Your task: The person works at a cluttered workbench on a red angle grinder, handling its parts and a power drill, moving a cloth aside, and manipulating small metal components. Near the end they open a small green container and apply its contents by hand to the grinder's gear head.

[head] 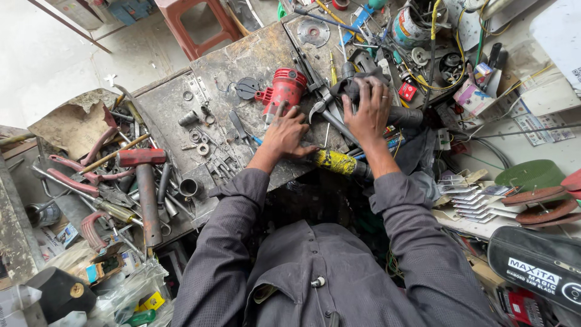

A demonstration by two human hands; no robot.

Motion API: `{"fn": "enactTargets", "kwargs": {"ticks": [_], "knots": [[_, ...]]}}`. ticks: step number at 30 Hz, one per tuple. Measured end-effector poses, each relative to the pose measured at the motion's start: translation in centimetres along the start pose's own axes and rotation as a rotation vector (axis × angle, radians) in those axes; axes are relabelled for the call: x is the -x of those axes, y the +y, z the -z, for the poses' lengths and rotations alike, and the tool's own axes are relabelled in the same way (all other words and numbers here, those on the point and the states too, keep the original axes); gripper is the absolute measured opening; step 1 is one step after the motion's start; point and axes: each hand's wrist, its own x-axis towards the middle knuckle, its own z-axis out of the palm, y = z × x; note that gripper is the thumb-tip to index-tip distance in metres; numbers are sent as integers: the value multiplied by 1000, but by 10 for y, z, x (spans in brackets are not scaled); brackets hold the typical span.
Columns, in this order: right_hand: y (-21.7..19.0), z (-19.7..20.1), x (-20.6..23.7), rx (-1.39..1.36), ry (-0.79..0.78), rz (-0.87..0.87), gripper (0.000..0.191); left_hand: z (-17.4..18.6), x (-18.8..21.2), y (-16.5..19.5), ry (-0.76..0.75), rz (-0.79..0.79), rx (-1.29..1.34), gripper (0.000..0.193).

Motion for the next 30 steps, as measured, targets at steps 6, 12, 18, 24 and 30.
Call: {"fn": "enactTargets", "kwargs": {"ticks": [6, 12, 18, 24, 30], "knots": [[-42, -13, 75, -279, -518, -505, 41, 5, 7, -3, -51, 26, 13, 66], [-38, -41, 83, -341, -675, -642, 44, 6, 13, -1, -15, 26, 27, 64], [-54, 1, 81, -505, -399, -591, 25, 11, 18, 0, -56, 46, 24, 62], [-86, 38, 101, -489, -115, -339, 12, 16, 19, 1, -114, 10, 29, 69], [-94, 29, 118, -411, -60, -164, 10, 19, 20, 4, -126, -28, -3, 71]]}}
